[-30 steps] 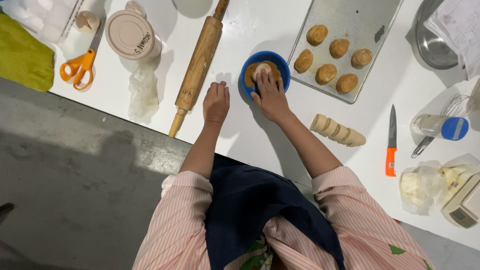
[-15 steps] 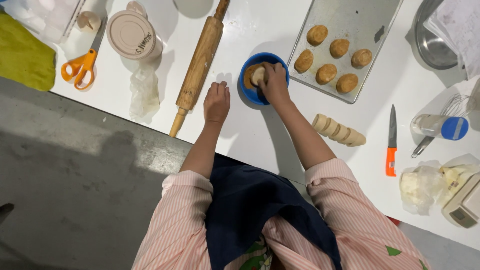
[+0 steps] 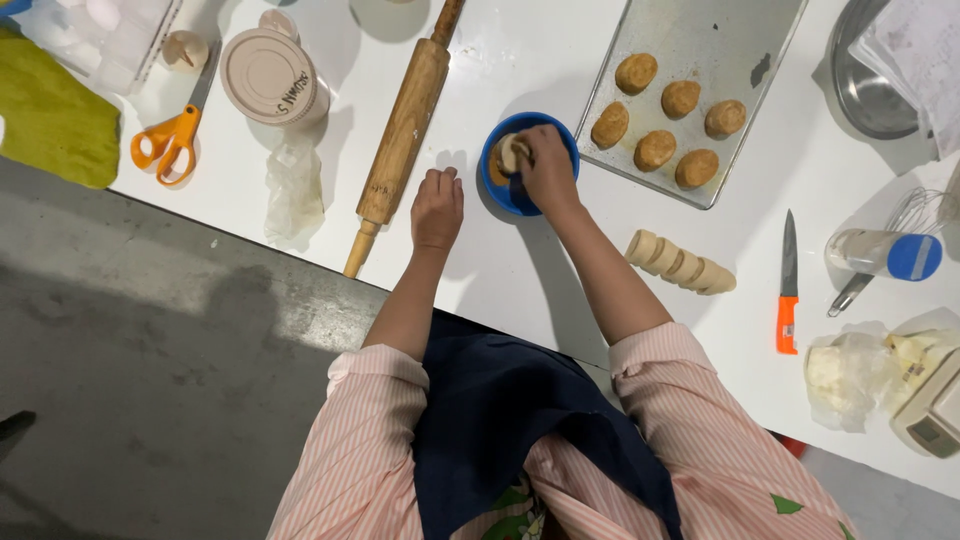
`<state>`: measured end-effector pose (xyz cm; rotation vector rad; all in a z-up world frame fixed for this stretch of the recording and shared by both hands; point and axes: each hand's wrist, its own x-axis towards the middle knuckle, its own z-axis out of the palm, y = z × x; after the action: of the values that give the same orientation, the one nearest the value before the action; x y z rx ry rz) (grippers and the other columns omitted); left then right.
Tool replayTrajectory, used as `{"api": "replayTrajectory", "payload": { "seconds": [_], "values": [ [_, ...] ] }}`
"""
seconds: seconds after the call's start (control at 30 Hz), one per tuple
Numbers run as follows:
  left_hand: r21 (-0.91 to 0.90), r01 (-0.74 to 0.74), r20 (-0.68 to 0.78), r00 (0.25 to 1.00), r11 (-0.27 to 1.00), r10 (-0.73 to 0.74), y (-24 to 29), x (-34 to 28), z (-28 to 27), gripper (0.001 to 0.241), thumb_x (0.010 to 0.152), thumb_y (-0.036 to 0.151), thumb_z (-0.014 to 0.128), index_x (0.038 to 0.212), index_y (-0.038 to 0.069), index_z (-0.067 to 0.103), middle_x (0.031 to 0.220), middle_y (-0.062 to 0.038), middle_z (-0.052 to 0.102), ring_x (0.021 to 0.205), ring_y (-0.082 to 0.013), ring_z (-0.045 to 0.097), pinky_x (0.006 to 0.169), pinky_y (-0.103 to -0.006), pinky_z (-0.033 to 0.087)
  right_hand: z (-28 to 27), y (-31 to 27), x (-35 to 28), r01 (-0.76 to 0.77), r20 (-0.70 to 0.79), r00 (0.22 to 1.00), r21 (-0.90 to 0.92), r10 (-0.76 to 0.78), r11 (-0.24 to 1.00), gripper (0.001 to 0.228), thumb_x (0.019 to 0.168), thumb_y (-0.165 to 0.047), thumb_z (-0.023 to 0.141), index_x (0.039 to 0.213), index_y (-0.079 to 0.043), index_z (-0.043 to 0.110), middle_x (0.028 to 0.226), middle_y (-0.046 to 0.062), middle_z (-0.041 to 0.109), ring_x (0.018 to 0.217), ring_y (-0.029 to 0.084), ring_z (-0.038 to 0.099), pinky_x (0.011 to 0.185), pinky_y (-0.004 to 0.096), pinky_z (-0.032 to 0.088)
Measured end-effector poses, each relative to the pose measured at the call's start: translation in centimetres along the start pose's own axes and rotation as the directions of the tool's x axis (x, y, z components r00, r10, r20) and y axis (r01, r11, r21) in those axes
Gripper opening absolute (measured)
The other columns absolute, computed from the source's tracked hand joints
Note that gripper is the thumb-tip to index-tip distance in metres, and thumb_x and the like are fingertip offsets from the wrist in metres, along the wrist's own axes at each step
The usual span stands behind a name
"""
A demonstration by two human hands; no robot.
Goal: Coating small pieces of dough in a bowl of cinnamon sugar and arranging them on a metal baking sheet.
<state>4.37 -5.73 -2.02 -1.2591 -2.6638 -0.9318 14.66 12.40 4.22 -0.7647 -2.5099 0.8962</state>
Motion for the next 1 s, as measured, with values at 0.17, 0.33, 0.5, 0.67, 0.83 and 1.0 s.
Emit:
{"api": "replayTrajectory", "payload": {
  "seconds": [0.17, 0.33, 0.5, 0.67, 0.83, 1.0],
  "values": [
    [0.011, 0.011, 0.017, 1.0, 1.0, -0.011, 0.1, 0.0, -0.2, 0.016, 0.102, 0.017, 0.064, 0.116, 0.008, 0.062, 0.102, -0.008, 0.059, 0.093, -0.0249, 0.064, 0.084, -0.035, 0.056, 0.4, -0.6, -0.7, 0.118, 0.069, 0.991, -0.052, -0.115, 0.992, 0.042, 0.08, 0.001, 0.078, 0.12, -0.004, 0.066, 0.124, 0.016, 0.058, 0.117, 0.039, 0.057, 0.096, 0.043, 0.049],
    [0.007, 0.012, 0.021, 1.0, 1.0, -0.012, 0.1, 0.0, -0.1, 0.017, 0.102, 0.017, 0.064, 0.116, 0.008, 0.062, 0.103, -0.008, 0.059, 0.093, -0.0249, 0.064, 0.085, -0.0347, 0.056, 0.3, -0.5, -0.4, 0.059, 0.118, 0.992, -0.108, -0.046, 0.992, 0.042, 0.081, -0.002, 0.079, 0.122, -0.006, 0.067, 0.125, 0.014, 0.058, 0.118, 0.037, 0.056, 0.098, 0.044, 0.05],
    [0.002, 0.011, 0.014, 1.0, 1.0, -0.011, 0.2, 0.2, -0.4, 0.017, 0.102, 0.018, 0.063, 0.116, 0.009, 0.063, 0.102, -0.008, 0.059, 0.093, -0.0252, 0.064, 0.085, -0.0355, 0.056, 1.8, -1.3, -0.9, -0.025, -0.018, 1.0, -0.148, 0.023, 0.989, 0.047, 0.079, -0.007, 0.083, 0.119, -0.002, 0.059, 0.121, 0.023, 0.054, 0.112, 0.043, 0.055, 0.094, 0.047, 0.049],
    [-0.017, 0.024, 0.028, 0.999, 1.0, -0.023, 0.3, 0.2, -0.3, 0.016, 0.103, 0.018, 0.062, 0.116, 0.009, 0.063, 0.104, -0.008, 0.06, 0.094, -0.0243, 0.065, 0.085, -0.0345, 0.056, 2.4, 0.6, -0.8, -0.091, 0.003, 0.996, -0.139, 0.092, 0.986, 0.048, 0.082, -0.01, 0.082, 0.121, -0.002, 0.054, 0.119, 0.024, 0.054, 0.109, 0.042, 0.057, 0.092, 0.047, 0.049],
    [-0.006, 0.034, 0.04, 0.999, 0.999, -0.033, 0.2, 0.1, -0.4, 0.016, 0.104, 0.019, 0.062, 0.116, 0.008, 0.063, 0.103, -0.008, 0.06, 0.094, -0.0246, 0.065, 0.085, -0.0344, 0.056, -1.5, -1.6, -0.1, -0.464, 0.167, 0.882, 0.143, 0.441, 0.874, 0.041, 0.09, -0.014, 0.073, 0.124, -0.005, 0.052, 0.114, 0.021, 0.061, 0.105, 0.039, 0.064, 0.089, 0.045, 0.054],
    [-0.003, 0.023, 0.029, 0.999, 1.0, -0.022, 0.2, 0.2, -0.3, 0.017, 0.103, 0.019, 0.062, 0.117, 0.009, 0.063, 0.103, -0.008, 0.06, 0.095, -0.0245, 0.065, 0.084, -0.0345, 0.056, -2.0, 0.4, -2.2, -0.203, 0.005, 0.979, -0.103, 0.205, 0.974, 0.039, 0.094, -0.004, 0.066, 0.132, -0.004, 0.056, 0.124, 0.019, 0.062, 0.115, 0.042, 0.06, 0.097, 0.045, 0.05]
  ]
}}
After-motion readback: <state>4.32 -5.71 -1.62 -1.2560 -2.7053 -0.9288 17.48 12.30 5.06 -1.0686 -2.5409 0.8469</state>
